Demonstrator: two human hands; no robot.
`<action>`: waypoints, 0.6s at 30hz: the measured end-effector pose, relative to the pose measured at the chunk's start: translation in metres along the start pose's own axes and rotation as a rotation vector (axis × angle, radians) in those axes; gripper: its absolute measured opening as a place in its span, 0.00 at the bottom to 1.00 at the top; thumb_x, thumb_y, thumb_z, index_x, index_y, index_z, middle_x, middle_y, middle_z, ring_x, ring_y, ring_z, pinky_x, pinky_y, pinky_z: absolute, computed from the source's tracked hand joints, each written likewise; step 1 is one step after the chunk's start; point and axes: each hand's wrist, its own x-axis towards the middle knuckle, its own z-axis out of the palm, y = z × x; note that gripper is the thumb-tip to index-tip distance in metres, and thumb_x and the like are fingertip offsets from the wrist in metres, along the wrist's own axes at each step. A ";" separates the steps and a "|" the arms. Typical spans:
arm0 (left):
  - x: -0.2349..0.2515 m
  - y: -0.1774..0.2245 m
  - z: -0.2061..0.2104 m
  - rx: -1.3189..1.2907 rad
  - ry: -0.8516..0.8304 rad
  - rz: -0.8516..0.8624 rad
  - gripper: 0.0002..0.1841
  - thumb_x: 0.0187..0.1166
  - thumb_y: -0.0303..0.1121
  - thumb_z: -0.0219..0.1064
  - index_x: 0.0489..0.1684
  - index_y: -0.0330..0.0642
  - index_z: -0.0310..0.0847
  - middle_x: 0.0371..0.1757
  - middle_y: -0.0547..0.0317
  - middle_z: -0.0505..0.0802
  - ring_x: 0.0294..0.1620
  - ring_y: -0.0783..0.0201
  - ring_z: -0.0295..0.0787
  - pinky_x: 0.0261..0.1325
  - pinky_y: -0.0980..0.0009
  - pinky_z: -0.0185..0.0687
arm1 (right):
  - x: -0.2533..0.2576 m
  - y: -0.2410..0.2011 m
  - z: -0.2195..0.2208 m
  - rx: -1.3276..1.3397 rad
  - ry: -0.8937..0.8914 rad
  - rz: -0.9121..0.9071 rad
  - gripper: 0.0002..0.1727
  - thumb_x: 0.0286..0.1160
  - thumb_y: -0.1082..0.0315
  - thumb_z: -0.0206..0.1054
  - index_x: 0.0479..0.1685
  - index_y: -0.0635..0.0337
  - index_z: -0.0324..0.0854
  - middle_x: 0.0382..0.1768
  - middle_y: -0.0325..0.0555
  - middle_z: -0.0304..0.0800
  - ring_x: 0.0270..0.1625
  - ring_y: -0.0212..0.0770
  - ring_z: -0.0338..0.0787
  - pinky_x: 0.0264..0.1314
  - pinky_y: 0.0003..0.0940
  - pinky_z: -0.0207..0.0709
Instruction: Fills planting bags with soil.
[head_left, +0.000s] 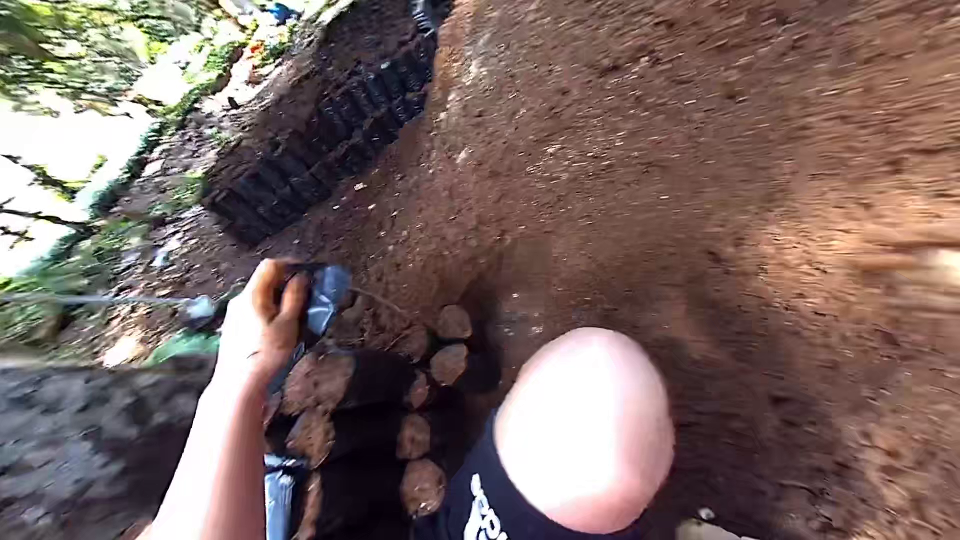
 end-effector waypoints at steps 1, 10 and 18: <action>0.020 0.046 0.022 -0.018 -0.021 0.191 0.15 0.91 0.34 0.54 0.62 0.34 0.81 0.45 0.35 0.92 0.46 0.39 0.92 0.51 0.32 0.80 | 0.002 -0.056 0.009 0.030 -0.071 0.034 0.24 0.88 0.53 0.60 0.78 0.51 0.76 0.68 0.46 0.87 0.62 0.44 0.90 0.67 0.51 0.82; 0.096 0.302 0.175 -0.508 -0.602 0.816 0.22 0.86 0.48 0.62 0.72 0.46 0.72 0.42 0.55 0.93 0.40 0.59 0.93 0.47 0.52 0.89 | 0.057 -0.074 0.026 0.264 0.285 0.192 0.20 0.86 0.57 0.65 0.67 0.61 0.82 0.58 0.53 0.91 0.60 0.46 0.91 0.68 0.52 0.83; 0.091 0.278 0.295 -0.599 -1.185 0.631 0.13 0.84 0.35 0.67 0.55 0.34 0.85 0.40 0.58 0.90 0.39 0.72 0.84 0.51 0.68 0.81 | 0.012 0.051 0.001 0.160 0.438 0.677 0.24 0.86 0.60 0.65 0.72 0.68 0.76 0.63 0.64 0.86 0.64 0.53 0.89 0.70 0.51 0.80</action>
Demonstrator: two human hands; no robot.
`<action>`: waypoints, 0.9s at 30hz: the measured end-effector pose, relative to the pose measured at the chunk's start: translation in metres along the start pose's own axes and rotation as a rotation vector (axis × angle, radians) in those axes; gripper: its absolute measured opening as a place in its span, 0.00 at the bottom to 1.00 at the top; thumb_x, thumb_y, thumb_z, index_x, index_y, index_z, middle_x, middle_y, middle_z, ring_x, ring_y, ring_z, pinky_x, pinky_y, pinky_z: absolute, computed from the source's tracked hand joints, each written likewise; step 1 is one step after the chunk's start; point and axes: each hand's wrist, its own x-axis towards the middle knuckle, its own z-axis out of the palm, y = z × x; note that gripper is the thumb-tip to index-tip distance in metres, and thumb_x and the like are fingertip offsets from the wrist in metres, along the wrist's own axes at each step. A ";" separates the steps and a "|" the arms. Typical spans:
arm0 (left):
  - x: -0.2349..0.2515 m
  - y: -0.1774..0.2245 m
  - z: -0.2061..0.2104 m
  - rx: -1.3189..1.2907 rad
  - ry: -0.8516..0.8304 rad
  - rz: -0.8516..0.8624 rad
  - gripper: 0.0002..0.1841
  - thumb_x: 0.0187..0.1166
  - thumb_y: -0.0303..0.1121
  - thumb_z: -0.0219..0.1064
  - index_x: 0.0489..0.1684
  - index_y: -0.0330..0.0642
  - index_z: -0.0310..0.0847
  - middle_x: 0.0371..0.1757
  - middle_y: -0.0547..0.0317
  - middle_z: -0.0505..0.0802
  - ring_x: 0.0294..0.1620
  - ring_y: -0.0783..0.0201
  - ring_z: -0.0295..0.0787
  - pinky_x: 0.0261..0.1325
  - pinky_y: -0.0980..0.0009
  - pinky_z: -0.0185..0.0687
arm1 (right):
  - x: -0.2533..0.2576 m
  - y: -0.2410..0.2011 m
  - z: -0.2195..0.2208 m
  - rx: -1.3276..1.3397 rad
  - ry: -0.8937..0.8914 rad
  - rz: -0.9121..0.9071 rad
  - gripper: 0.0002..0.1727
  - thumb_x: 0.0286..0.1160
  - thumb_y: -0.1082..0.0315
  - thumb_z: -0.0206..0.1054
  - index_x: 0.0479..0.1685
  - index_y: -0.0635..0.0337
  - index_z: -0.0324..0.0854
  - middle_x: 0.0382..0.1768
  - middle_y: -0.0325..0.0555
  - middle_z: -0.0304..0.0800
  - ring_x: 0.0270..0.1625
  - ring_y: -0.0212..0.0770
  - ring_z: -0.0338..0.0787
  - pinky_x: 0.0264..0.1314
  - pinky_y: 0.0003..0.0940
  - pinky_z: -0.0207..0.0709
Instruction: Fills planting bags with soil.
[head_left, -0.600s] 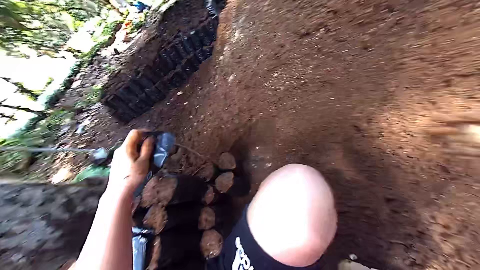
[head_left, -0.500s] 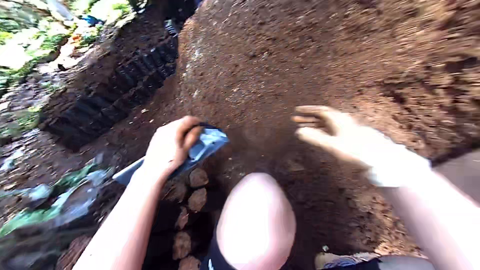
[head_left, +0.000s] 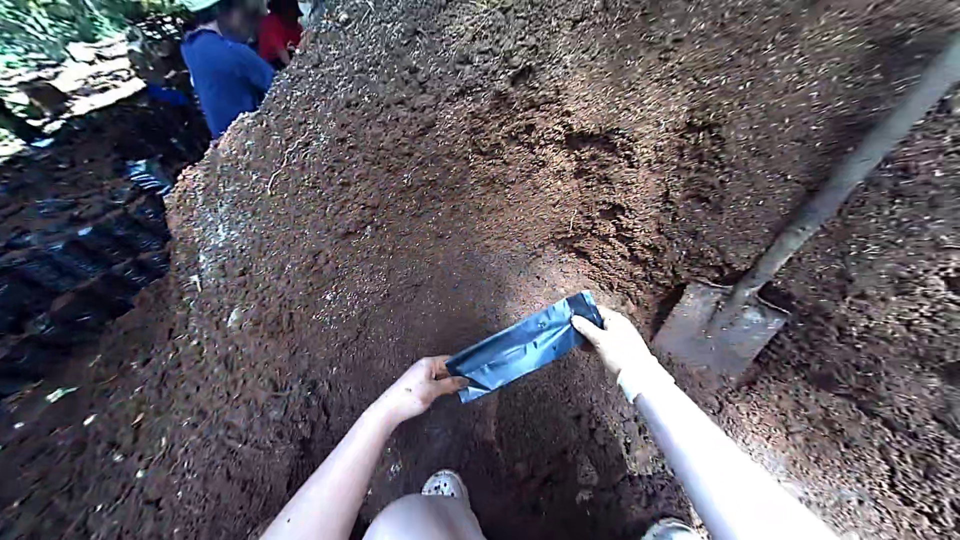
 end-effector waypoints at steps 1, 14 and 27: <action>0.005 -0.006 0.006 -0.087 0.039 -0.004 0.11 0.84 0.34 0.67 0.51 0.34 0.85 0.36 0.63 0.89 0.35 0.75 0.82 0.47 0.72 0.80 | -0.002 0.007 0.004 -0.139 0.006 0.023 0.30 0.84 0.59 0.67 0.79 0.69 0.70 0.72 0.68 0.80 0.73 0.60 0.82 0.77 0.55 0.73; 0.035 -0.056 0.045 -0.013 0.098 -0.235 0.16 0.89 0.41 0.60 0.36 0.36 0.79 0.28 0.54 0.79 0.30 0.59 0.75 0.39 0.57 0.73 | -0.046 0.037 0.142 -0.079 -0.249 0.203 0.24 0.91 0.62 0.54 0.77 0.71 0.74 0.73 0.64 0.82 0.77 0.53 0.82 0.82 0.46 0.71; 0.034 -0.067 0.044 0.647 -0.040 -0.168 0.22 0.89 0.22 0.50 0.75 0.46 0.82 0.85 0.50 0.77 0.84 0.49 0.75 0.84 0.53 0.70 | -0.065 0.225 0.154 0.467 -0.021 1.018 0.40 0.93 0.40 0.41 0.87 0.67 0.61 0.81 0.66 0.73 0.80 0.62 0.77 0.80 0.59 0.71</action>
